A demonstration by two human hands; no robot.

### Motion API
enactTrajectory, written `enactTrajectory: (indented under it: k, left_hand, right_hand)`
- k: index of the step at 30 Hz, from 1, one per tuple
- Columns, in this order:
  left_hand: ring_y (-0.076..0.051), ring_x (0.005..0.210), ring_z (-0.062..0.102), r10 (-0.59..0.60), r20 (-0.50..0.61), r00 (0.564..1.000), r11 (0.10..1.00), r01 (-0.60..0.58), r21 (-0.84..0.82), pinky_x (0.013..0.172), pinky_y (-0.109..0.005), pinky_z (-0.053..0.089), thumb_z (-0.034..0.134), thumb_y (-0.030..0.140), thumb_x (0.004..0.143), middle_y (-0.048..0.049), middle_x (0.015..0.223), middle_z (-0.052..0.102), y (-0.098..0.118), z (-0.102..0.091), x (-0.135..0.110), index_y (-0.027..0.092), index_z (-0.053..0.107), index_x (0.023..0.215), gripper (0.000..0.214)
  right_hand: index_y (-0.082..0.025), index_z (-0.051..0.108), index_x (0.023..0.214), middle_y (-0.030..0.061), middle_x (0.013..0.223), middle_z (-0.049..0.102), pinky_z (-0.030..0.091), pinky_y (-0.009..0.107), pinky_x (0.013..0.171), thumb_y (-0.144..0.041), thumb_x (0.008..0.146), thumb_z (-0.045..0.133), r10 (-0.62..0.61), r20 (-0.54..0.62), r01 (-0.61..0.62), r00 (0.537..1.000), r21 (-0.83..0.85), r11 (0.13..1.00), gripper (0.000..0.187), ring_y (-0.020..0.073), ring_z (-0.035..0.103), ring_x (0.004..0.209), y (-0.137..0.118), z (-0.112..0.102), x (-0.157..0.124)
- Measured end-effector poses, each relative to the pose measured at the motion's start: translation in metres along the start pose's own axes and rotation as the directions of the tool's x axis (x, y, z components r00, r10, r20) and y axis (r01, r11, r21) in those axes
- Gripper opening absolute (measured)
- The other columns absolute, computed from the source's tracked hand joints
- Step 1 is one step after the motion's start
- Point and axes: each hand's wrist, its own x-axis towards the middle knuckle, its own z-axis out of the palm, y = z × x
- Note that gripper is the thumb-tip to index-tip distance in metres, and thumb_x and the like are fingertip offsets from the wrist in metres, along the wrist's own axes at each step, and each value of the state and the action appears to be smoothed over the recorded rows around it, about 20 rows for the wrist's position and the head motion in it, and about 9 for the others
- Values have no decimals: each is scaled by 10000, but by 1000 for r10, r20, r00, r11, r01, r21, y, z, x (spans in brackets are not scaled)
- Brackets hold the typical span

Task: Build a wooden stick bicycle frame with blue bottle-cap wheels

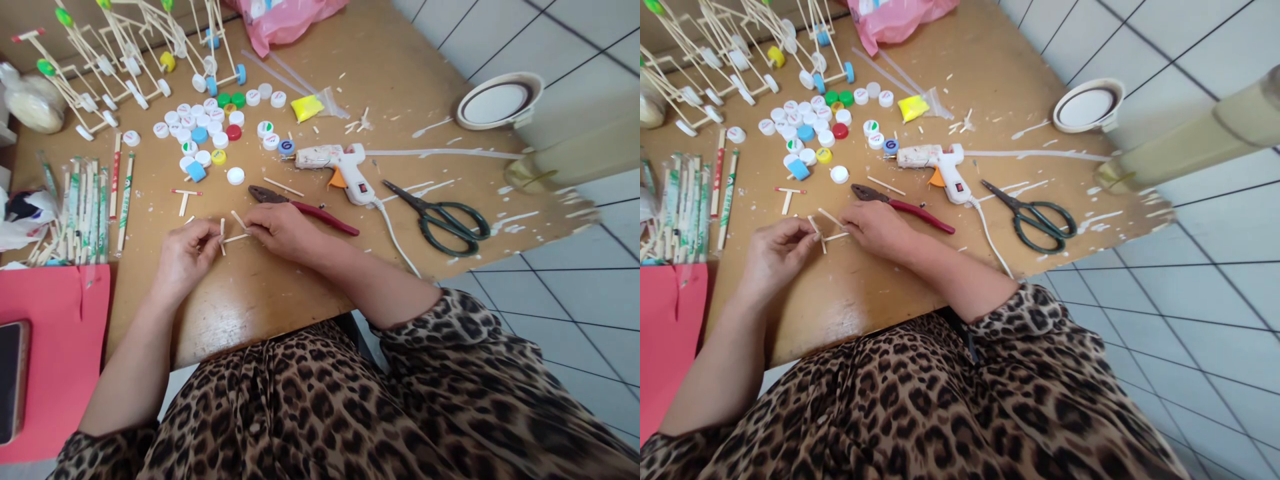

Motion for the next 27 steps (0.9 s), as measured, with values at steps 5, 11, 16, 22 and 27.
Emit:
enactTrajectory:
  k: [5,11,16,22,27]
  left_hand:
    - [-122,560,586,-4,-5,1000,1000,4,8,556,-227,459,554,219,769,-6,650,676,0,1,0,183,653,702,124]
    - [-126,569,591,5,-1,1000,1000,-5,17,562,-228,463,557,220,769,-13,666,683,-1,1,0,183,657,708,123]
    - [-124,568,592,24,-2,1000,1000,-24,20,562,-226,460,554,213,769,-12,664,682,-1,0,0,182,657,705,125]
    - [-124,560,588,19,2,1000,999,-19,30,554,-226,457,548,216,773,-8,652,674,0,0,0,185,654,704,130]
    - [-127,566,590,19,0,1000,999,-19,34,559,-229,460,554,218,774,-11,657,677,0,0,0,185,654,707,125]
  right_hand:
    - [-148,616,757,45,746,595,376,256,685,-142,873,456,-6,-8,6,1000,-4,1000,198,151,513,733,0,0,-1]
    - [-146,615,757,51,756,599,386,253,686,-139,869,460,5,2,-5,1000,8,1000,191,153,527,740,0,0,0]
    - [-138,620,768,60,774,612,397,258,700,-139,871,458,0,3,0,1000,16,1000,191,157,538,756,0,0,0]
    - [-142,625,776,65,789,619,401,259,701,-145,872,458,4,3,-4,1000,9,1000,193,160,541,763,1,0,-1]
    - [-137,634,788,62,779,615,400,257,698,-145,874,454,10,10,-10,1000,-3,1000,199,160,542,759,0,0,-1]
